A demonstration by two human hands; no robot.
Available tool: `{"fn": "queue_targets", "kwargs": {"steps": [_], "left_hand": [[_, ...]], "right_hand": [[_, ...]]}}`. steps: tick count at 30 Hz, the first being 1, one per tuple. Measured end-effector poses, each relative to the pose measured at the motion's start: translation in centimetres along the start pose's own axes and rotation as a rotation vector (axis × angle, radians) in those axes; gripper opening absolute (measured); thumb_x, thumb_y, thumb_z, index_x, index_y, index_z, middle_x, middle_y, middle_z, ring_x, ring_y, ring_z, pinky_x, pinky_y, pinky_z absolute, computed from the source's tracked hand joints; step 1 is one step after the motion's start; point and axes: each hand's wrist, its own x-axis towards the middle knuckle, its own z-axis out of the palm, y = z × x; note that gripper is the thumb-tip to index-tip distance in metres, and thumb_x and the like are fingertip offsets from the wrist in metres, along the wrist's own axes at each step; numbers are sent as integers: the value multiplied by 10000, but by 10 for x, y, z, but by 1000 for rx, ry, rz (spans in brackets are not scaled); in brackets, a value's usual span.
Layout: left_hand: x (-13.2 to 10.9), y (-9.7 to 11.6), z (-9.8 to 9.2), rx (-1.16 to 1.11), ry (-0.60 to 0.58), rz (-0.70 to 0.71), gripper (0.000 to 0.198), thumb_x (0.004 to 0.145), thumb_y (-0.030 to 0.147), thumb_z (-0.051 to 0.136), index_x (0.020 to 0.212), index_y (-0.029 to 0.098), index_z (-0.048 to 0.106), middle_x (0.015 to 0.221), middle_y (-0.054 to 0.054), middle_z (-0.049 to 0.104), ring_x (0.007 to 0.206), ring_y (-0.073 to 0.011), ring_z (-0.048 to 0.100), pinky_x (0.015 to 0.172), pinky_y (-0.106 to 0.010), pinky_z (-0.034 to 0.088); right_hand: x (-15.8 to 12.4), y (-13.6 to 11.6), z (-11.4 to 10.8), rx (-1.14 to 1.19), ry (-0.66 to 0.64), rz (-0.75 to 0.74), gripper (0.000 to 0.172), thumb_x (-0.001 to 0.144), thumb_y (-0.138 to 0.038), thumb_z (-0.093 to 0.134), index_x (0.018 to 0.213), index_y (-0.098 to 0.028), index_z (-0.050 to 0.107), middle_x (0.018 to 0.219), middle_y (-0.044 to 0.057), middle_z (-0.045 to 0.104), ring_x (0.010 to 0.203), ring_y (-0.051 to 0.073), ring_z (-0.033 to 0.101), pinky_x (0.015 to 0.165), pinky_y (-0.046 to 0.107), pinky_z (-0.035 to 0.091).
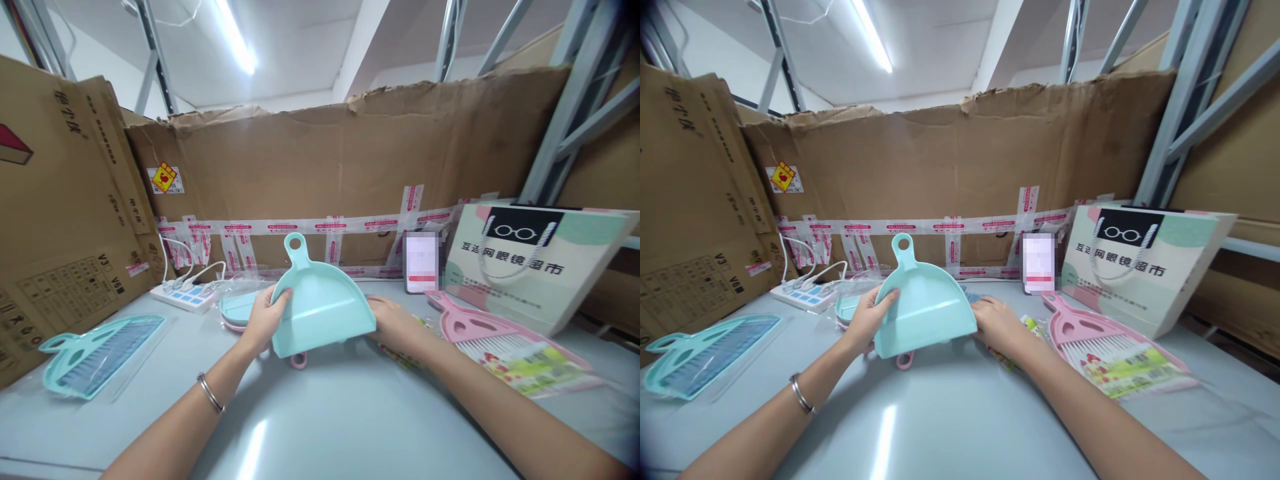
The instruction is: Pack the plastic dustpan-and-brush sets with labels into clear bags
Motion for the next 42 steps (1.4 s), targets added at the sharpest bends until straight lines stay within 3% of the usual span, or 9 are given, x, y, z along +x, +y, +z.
{"fn": "queue_targets", "kwargs": {"steps": [3,7,11,13,17,22,29,36,42], "left_hand": [[2,0,-3,-77,183,48,369,732,445,562,929,136,604,864,-45,633,789,-180,556,687,-265,430],[9,-3,-11,-131,442,172,368,780,421,521,1058,180,546,1046,-56,599,945,-173,541,809,-274,419],[13,-11,-11,-104,421,166,323,795,387,498,1040,180,537,1007,-49,602,905,-164,551,800,-275,425],[12,-14,-7,-119,320,112,331,784,368,509,1053,177,535,997,-49,610,896,-170,558,790,-283,432],[2,-14,5,-182,60,-32,389,752,371,555,1096,190,541,1018,-48,625,888,-183,574,767,-291,446],[-10,-7,19,-153,-104,-104,443,778,532,493,1057,201,589,1014,-50,639,960,-206,555,809,-305,430],[-18,-4,24,-123,-234,15,475,794,552,459,1121,226,568,1080,-46,620,1042,-211,531,916,-335,391],[-25,-2,29,-23,-309,-11,484,773,541,496,1123,214,561,1070,-41,617,1005,-213,549,872,-338,423],[-23,-4,29,-62,-276,-29,458,777,558,476,1065,227,606,1034,-41,642,1019,-215,549,878,-325,424]], "right_hand": [[2,12,-7,-123,31,74,182,777,-159,455,782,-221,626,742,38,676,731,196,613,728,339,459],[1,26,-24,-93,429,218,209,829,-270,428,877,-203,620,872,81,683,797,221,627,723,356,469],[4,13,-42,78,844,379,213,805,-394,487,768,-210,588,697,57,638,693,217,612,671,354,476],[7,-2,-45,228,922,422,219,795,-416,505,810,-210,577,677,46,621,664,209,602,635,349,478],[10,-32,-35,511,740,359,265,791,-391,535,984,-209,550,740,31,644,644,176,604,595,311,491],[10,-50,-17,458,461,341,229,836,-345,490,994,-205,578,894,53,659,786,180,621,681,302,495],[12,-41,-13,185,557,195,185,824,-294,521,913,-198,652,842,62,547,818,190,550,746,349,462],[9,-45,-11,-44,472,85,227,863,-276,478,974,-225,669,738,43,579,730,179,527,676,339,385],[8,-44,-14,-113,462,68,217,869,-267,471,959,-211,661,690,31,559,691,166,511,666,318,372]]}}
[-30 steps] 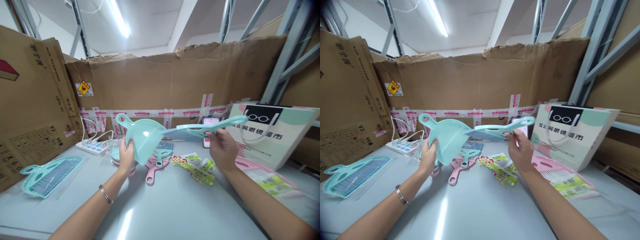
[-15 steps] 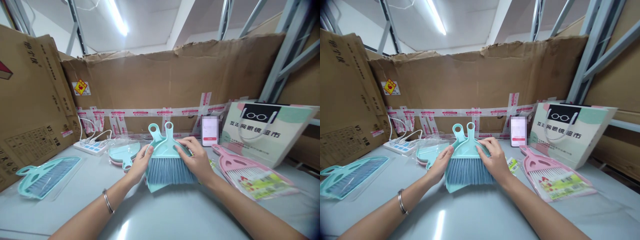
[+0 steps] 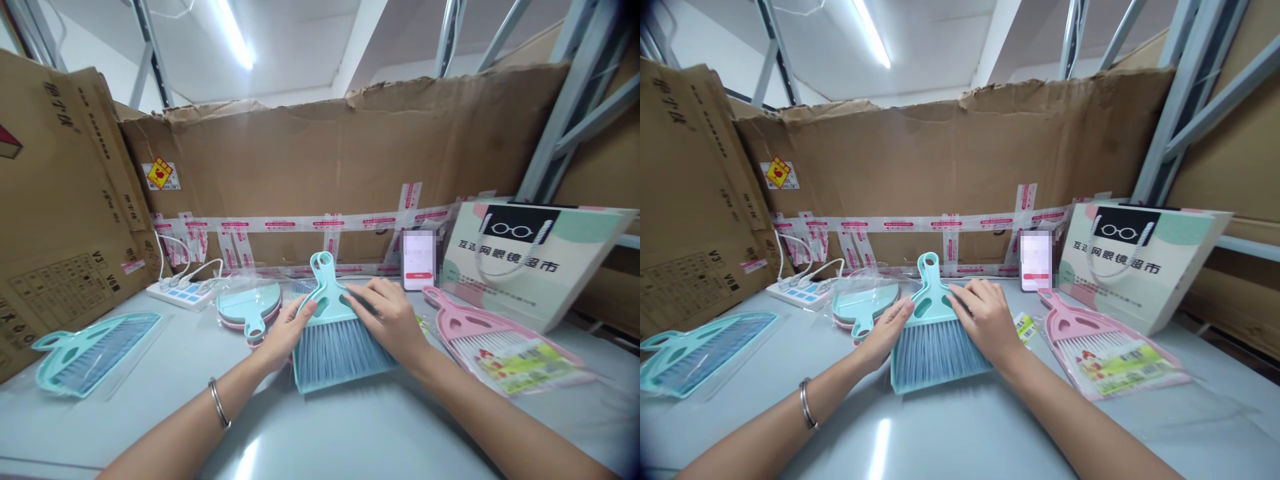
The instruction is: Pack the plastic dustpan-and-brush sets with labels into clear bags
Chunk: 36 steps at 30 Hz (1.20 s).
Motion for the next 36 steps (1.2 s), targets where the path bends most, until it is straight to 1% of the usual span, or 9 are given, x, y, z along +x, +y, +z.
{"fn": "queue_targets", "kwargs": {"steps": [6,11,16,22,25,28,31,33,36], "left_hand": [[1,-5,-1,-49,-22,-30,484,792,561,452,1103,214,585,1060,-47,632,1012,-213,552,901,-339,405],[-2,-2,1,-23,-101,-38,447,785,487,523,1151,231,550,1124,-39,599,1043,-203,532,892,-320,404],[-1,-3,1,19,-128,-17,437,808,458,499,1167,212,542,1125,-53,597,1043,-214,521,879,-331,403],[4,-6,-2,136,-70,12,414,797,462,501,1065,168,616,1011,-47,639,988,-229,528,882,-340,391],[3,-5,0,154,-88,26,403,798,460,499,1047,171,629,992,-42,649,965,-230,540,871,-342,398],[1,-4,4,135,-142,55,386,808,426,503,1077,177,620,1060,-46,641,1015,-233,534,911,-346,379],[-1,-5,7,125,-188,73,391,817,407,496,1108,171,609,1091,-57,636,1021,-234,540,920,-351,379],[-1,-5,8,124,-208,80,395,821,406,491,1119,173,605,1080,-61,640,1012,-235,547,915,-355,385],[-2,-6,8,133,-208,79,392,817,407,497,1116,180,610,1059,-61,647,1007,-238,550,914,-359,387]], "right_hand": [[-1,4,2,-18,-29,-34,220,868,-240,469,978,-178,649,819,65,596,768,181,541,686,328,387],[-1,4,4,49,-51,42,259,852,-253,485,1064,-186,620,837,70,564,804,202,534,729,358,429],[0,5,6,200,-75,209,285,807,-315,549,1055,-195,622,922,77,557,888,215,544,823,383,438],[3,6,5,451,-346,519,286,767,-378,573,991,-218,649,1020,55,640,946,214,581,844,370,443],[6,9,5,626,-412,679,337,716,-388,624,999,-210,655,1067,60,653,1003,226,578,897,376,421],[9,10,3,861,-489,819,424,664,-440,661,998,-179,658,1029,79,668,945,222,605,830,351,457],[12,10,-2,1067,-630,863,480,651,-501,653,983,-153,657,873,64,691,785,184,630,705,299,480],[13,10,-3,1116,-669,867,478,644,-509,656,945,-138,662,769,42,684,682,151,619,630,263,469],[11,11,-1,1041,-636,849,430,644,-500,658,848,-121,673,664,16,652,570,109,572,532,219,423]]}}
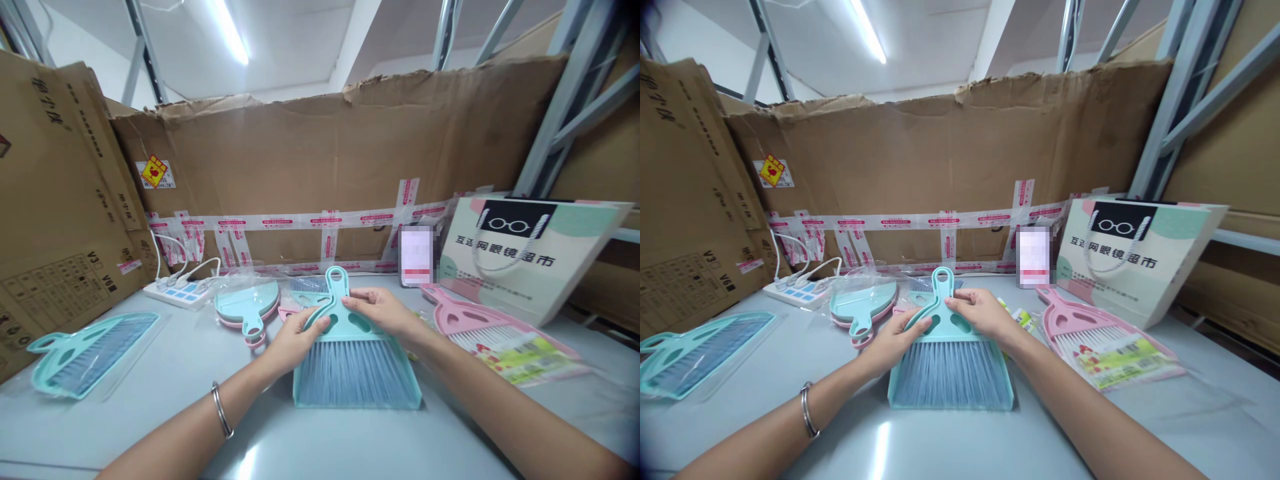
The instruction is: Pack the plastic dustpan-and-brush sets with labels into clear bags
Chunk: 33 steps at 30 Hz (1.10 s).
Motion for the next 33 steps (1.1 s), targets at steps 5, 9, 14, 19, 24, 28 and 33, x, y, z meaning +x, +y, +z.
{"fn": "queue_targets", "kwargs": {"steps": [5,9,14,19,24,28,33], "left_hand": [[1,1,1,-7,10,-29,383,807,410,507,1087,175,624,1054,-65,651,1001,-241,551,905,-361,389],[1,2,-2,-12,33,-29,381,798,417,516,1064,171,633,1062,-61,647,980,-231,553,888,-343,390],[5,-1,-21,-47,259,-68,354,761,467,548,915,173,670,897,-33,664,853,-195,565,780,-283,410],[13,-11,-40,-278,542,-96,418,684,512,612,893,154,663,778,-28,657,702,-160,569,659,-252,418],[15,-15,-42,-341,603,-99,449,654,518,638,902,144,661,777,-37,660,695,-160,574,638,-248,419],[13,-13,-39,-313,579,-102,468,660,513,635,948,144,659,802,-43,667,727,-173,578,657,-255,422],[14,-16,-40,-271,624,-68,461,698,523,599,974,156,640,876,-49,668,815,-185,575,704,-258,426]], "right_hand": [[1,5,6,-68,38,-29,421,668,-505,628,850,-129,676,683,14,655,575,107,567,527,218,417],[2,-2,0,-36,61,-28,450,665,-509,627,946,-159,652,840,49,690,749,161,625,653,266,478],[7,-5,-50,-259,465,-215,428,708,-521,550,973,-189,602,1008,81,662,944,203,603,830,330,447],[5,16,-80,-887,174,217,357,645,-506,590,799,-185,586,905,77,651,831,225,593,703,320,435],[4,26,-70,-1086,-42,368,512,484,-515,694,834,-182,525,947,61,607,826,212,562,619,273,387],[6,27,-64,-1024,-119,450,427,503,-444,690,803,-195,518,802,13,603,724,173,540,546,248,340],[7,24,-66,-864,-7,272,192,528,-288,642,627,-193,508,616,-13,566,600,148,508,530,251,340]]}}
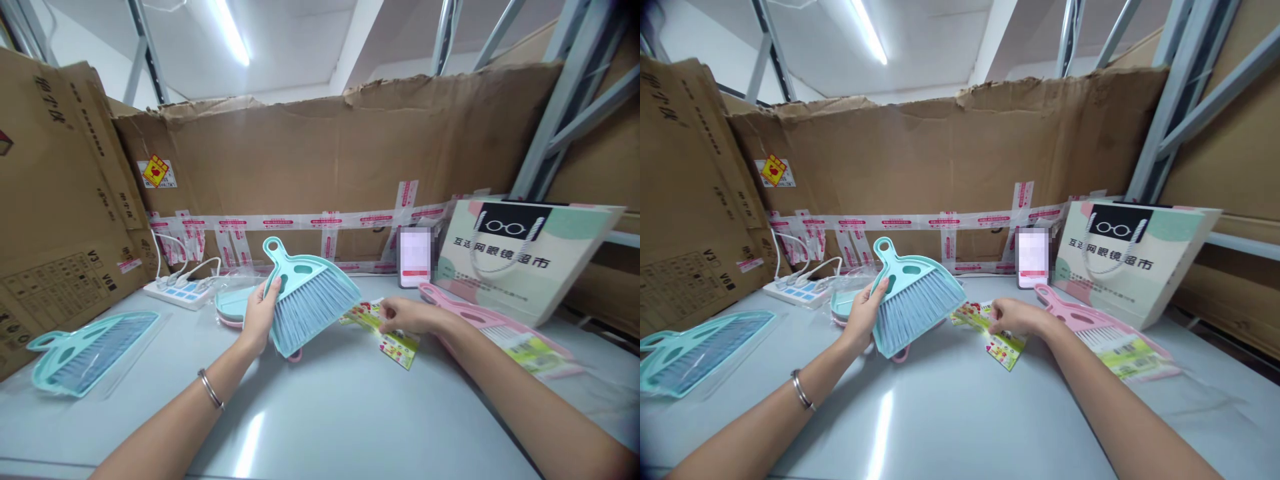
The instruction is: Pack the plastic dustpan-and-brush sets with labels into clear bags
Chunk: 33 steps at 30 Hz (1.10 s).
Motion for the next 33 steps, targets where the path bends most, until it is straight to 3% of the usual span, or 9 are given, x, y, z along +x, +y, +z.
{"fn": "queue_targets", "kwargs": {"steps": [3,7,10,12,14,18,23,30,33], "left_hand": [[2,-3,-1,9,40,51,475,718,528,576,1023,167,621,959,-55,660,896,-194,568,759,-264,425],[2,-4,-1,31,13,50,475,741,525,551,1060,177,601,1057,-54,632,963,-198,550,808,-275,415],[-2,-2,2,51,-68,0,459,754,531,531,1042,181,605,1048,-47,631,939,-194,556,803,-285,418],[-8,-1,6,69,-126,-46,453,746,539,536,1007,177,613,989,-44,643,897,-193,569,784,-291,427],[-14,1,11,70,-189,-106,444,734,543,549,965,170,616,932,-45,651,856,-194,581,763,-300,437],[-22,6,18,35,-265,-201,448,714,542,579,951,164,608,899,-58,656,848,-201,592,758,-314,446],[-24,14,19,1,-302,-267,471,692,537,609,977,162,591,912,-71,660,882,-223,606,761,-330,460],[-26,13,13,63,-412,-214,567,566,320,770,1066,185,541,989,-63,652,881,-215,617,780,-325,476],[-25,13,13,28,-378,-189,580,575,300,764,1088,177,521,1027,-78,639,892,-214,612,785,-326,480]], "right_hand": [[-8,-7,-14,294,234,-128,102,564,-251,582,640,-192,550,642,0,591,613,152,530,568,263,380],[-27,-25,-30,678,555,-301,209,621,-287,582,811,-204,610,791,20,635,670,158,563,572,261,406],[-39,-46,-21,626,454,-433,211,720,-386,541,751,-198,632,774,37,644,677,167,574,587,272,418],[-43,-60,-6,424,294,-525,229,765,-380,514,713,-202,647,744,38,651,692,174,576,623,285,421],[-44,-71,10,213,251,-603,209,792,-342,508,717,-214,656,731,29,656,718,174,566,668,297,408],[-41,-77,26,0,319,-595,200,819,-326,516,700,-213,630,707,20,647,716,166,539,695,309,377],[-38,-73,26,-88,371,-467,185,796,-342,556,674,-213,603,698,20,619,713,172,528,663,305,360],[-37,-71,29,-86,456,-499,168,757,-341,602,669,-209,547,701,17,591,711,181,512,667,323,370],[-35,-70,30,70,684,-525,237,707,-365,642,862,-213,545,898,55,580,890,225,516,775,376,397]]}}
